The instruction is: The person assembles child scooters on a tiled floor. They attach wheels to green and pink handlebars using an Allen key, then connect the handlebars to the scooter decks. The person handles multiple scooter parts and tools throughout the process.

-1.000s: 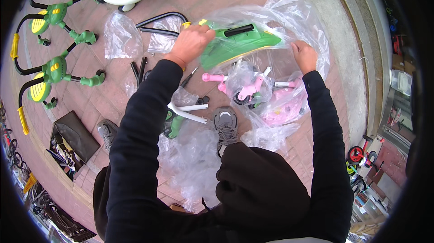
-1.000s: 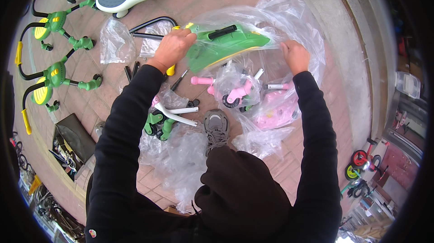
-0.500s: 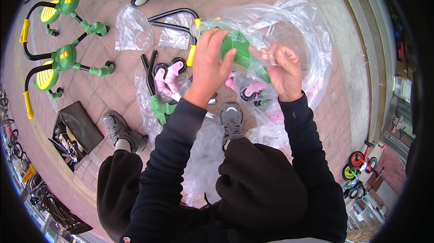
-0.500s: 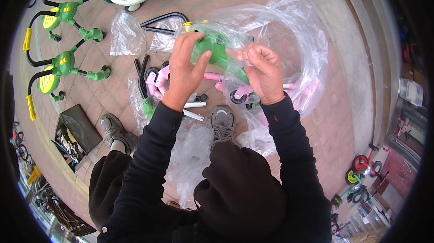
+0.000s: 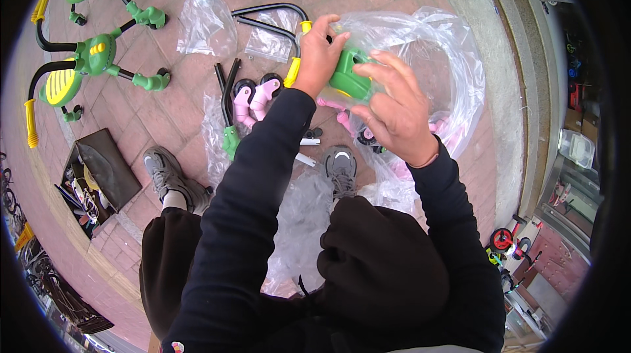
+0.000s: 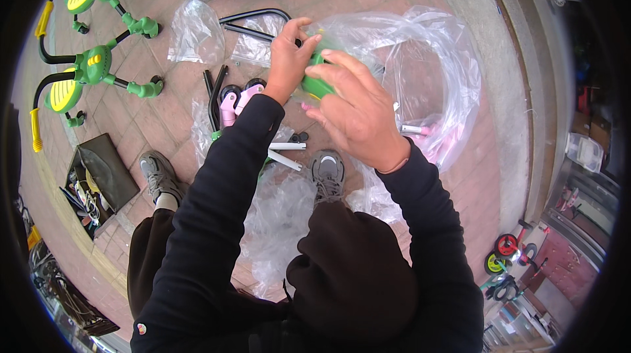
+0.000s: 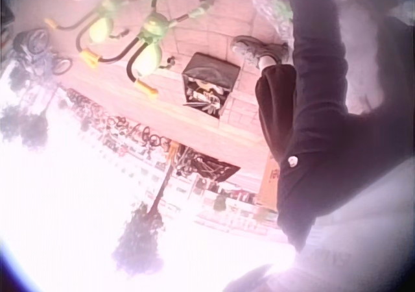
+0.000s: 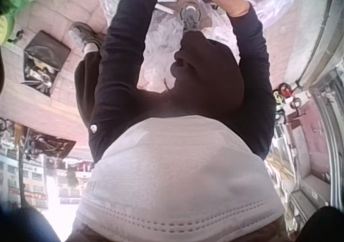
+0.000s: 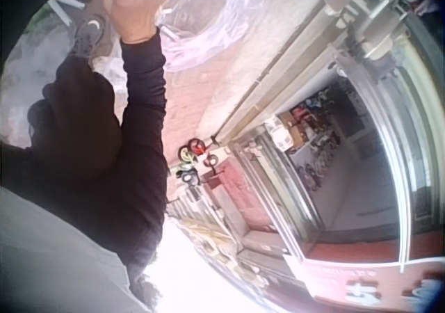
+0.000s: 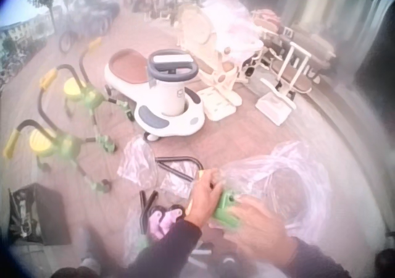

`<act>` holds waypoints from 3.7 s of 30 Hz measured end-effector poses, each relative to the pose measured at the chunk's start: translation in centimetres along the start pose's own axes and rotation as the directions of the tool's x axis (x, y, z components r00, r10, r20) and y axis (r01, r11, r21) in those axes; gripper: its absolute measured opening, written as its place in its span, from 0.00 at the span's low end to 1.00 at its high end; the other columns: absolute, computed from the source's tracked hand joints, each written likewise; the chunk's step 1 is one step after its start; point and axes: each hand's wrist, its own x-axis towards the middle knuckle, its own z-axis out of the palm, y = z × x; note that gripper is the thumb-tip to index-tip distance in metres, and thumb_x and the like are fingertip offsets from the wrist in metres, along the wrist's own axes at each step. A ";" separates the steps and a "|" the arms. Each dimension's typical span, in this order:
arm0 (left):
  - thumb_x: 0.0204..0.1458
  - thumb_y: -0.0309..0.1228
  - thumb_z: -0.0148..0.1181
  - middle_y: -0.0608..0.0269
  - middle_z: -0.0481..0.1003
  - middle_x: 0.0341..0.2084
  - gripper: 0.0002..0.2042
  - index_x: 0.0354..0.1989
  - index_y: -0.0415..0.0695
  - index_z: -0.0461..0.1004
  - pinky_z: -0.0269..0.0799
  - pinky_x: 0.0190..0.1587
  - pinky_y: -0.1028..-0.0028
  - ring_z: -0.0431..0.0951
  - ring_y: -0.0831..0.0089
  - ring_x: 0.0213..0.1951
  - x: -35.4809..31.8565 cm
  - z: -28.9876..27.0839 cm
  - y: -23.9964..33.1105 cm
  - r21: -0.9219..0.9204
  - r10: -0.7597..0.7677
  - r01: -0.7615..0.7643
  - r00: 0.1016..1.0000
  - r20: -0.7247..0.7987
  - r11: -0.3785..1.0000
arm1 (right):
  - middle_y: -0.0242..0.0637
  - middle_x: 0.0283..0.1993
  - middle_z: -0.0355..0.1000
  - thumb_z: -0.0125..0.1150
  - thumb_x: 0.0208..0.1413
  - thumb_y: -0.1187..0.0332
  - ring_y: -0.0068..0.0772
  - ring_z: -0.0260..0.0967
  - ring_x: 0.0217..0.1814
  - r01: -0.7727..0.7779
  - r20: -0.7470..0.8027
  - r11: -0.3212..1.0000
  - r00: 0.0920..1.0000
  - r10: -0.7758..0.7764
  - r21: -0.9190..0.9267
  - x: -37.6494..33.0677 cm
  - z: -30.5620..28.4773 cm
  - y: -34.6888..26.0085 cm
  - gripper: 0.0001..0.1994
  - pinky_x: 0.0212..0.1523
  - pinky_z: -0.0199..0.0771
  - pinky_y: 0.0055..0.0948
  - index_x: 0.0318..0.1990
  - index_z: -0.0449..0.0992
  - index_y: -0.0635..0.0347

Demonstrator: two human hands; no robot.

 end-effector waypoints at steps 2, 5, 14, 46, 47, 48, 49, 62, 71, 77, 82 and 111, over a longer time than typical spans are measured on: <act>0.45 0.24 0.61 0.66 0.69 0.15 0.18 0.46 0.38 0.68 0.65 0.29 0.77 0.68 0.80 0.22 0.2 0.4 -0.7 -0.081 -0.065 0.056 0.992 -0.106 0.995 | 0.35 0.21 0.64 0.67 0.38 0.67 0.35 0.66 0.26 0.001 0.099 0.999 0.995 0.002 -0.036 0.3 0.1 0.0 0.17 0.32 0.68 0.31 0.19 0.61 0.59; 0.45 0.24 0.60 0.62 0.68 0.15 0.20 0.48 0.38 0.66 0.65 0.26 0.75 0.68 0.76 0.19 0.9 0.6 -1.9 -0.110 -0.141 0.117 0.959 -0.246 0.987 | 0.29 0.15 0.61 0.65 0.40 0.65 0.31 0.65 0.19 -0.036 0.257 0.990 0.964 0.070 -0.133 -0.2 0.0 -0.3 0.13 0.26 0.64 0.32 0.20 0.64 0.56; 0.50 0.23 0.54 0.65 0.71 0.14 0.17 0.50 0.38 0.65 0.65 0.20 0.81 0.68 0.83 0.15 1.8 -2.7 -3.9 -0.371 -0.285 0.205 0.942 -0.175 0.906 | 0.32 0.14 0.59 0.63 0.43 0.67 0.35 0.62 0.17 0.005 0.342 0.981 0.938 0.063 -0.195 -4.8 -2.1 1.4 0.11 0.19 0.58 0.33 0.21 0.64 0.55; 0.52 0.24 0.53 0.71 0.69 0.19 0.13 0.46 0.37 0.71 0.65 0.39 0.82 0.66 0.85 0.25 -4.8 -6.6 -1.9 -0.357 -0.135 0.162 0.986 0.099 0.920 | 0.31 0.31 0.73 0.57 0.49 0.74 0.18 0.68 0.31 -0.698 0.372 0.205 0.578 0.726 0.686 -6.9 3.3 10.2 0.09 0.32 0.68 0.20 0.38 0.75 0.68; 0.52 0.24 0.52 0.71 0.69 0.19 0.12 0.45 0.37 0.71 0.67 0.41 0.80 0.66 0.86 0.24 -4.9 -6.8 -2.0 -0.360 -0.183 0.213 0.976 0.115 0.908 | 0.32 0.31 0.73 0.57 0.49 0.74 0.18 0.69 0.31 -0.674 0.414 0.105 0.561 0.717 0.732 -7.0 3.5 10.8 0.09 0.31 0.68 0.20 0.38 0.75 0.68; 0.52 0.24 0.52 0.71 0.69 0.19 0.12 0.45 0.37 0.71 0.67 0.43 0.79 0.66 0.85 0.24 -5.0 -6.9 -2.0 -0.362 -0.201 0.234 0.971 0.126 0.902 | 0.33 0.32 0.74 0.58 0.49 0.73 0.19 0.69 0.30 -0.628 0.447 0.007 0.562 0.696 0.778 -7.3 3.8 11.2 0.09 0.31 0.69 0.21 0.38 0.75 0.68; 0.52 0.25 0.52 0.71 0.68 0.19 0.12 0.45 0.36 0.71 0.67 0.44 0.78 0.66 0.85 0.24 -5.0 -7.1 -2.1 -0.358 -0.222 0.258 0.965 0.140 0.897 | 0.35 0.32 0.73 0.58 0.49 0.72 0.22 0.70 0.28 -0.590 0.473 -0.081 0.550 0.689 0.803 -7.8 4.1 11.6 0.09 0.31 0.71 0.23 0.37 0.75 0.68; 0.47 0.21 0.58 0.73 0.69 0.20 0.13 0.43 0.38 0.73 0.64 0.34 0.83 0.68 0.85 0.27 -3.9 -4.6 -2.5 -0.290 -0.091 0.134 0.983 0.158 0.947 | 0.41 0.32 0.73 0.50 0.45 0.82 0.34 0.70 0.36 -0.741 -0.012 0.642 0.653 0.757 0.197 -10.3 12.4 18.4 0.08 0.39 0.66 0.28 0.34 0.73 0.70; 0.50 0.23 0.53 0.63 0.70 0.37 0.22 0.55 0.40 0.62 0.63 0.47 0.77 0.69 0.77 0.40 -4.9 -6.7 -1.9 -0.279 -0.243 0.258 0.966 0.087 0.925 | 0.34 0.48 0.68 0.59 0.42 0.79 0.17 0.60 0.24 -0.641 0.205 0.376 0.645 0.736 0.669 -7.4 4.6 11.1 0.24 0.30 0.65 0.19 0.52 0.68 0.61; 0.51 0.34 0.51 0.55 0.63 0.54 0.20 0.53 0.41 0.66 0.49 0.60 0.65 0.60 0.64 0.57 -7.9 -7.2 5.1 -0.141 -0.010 0.017 0.999 0.050 0.990 | 0.41 0.25 0.71 0.59 0.41 0.78 0.23 0.67 0.23 -0.795 0.070 0.487 0.544 0.836 0.362 -5.9 7.2 9.6 0.14 0.26 0.66 0.24 0.40 0.75 0.63; 0.35 0.36 0.66 0.64 0.71 0.44 0.22 0.43 0.47 0.74 0.54 0.56 0.56 0.66 0.62 0.52 -10.5 -4.7 9.7 0.277 0.149 -0.232 0.945 0.292 0.933 | 0.38 0.30 0.71 0.53 0.41 0.80 0.33 0.68 0.30 -0.633 -0.070 0.762 0.761 0.645 0.137 -6.0 6.7 10.0 0.15 0.30 0.68 0.28 0.40 0.74 0.63; 0.27 0.27 0.67 0.67 0.69 0.37 0.24 0.39 0.47 0.71 0.63 0.48 0.55 0.69 0.65 0.45 -9.0 -1.5 11.5 0.527 0.142 -0.317 0.928 0.346 0.789 | 0.31 0.14 0.64 0.55 0.47 0.74 0.20 0.58 0.13 -0.499 0.218 -0.113 0.158 0.963 0.860 -11.6 5.9 15.8 0.07 0.15 0.55 0.18 0.19 0.70 0.62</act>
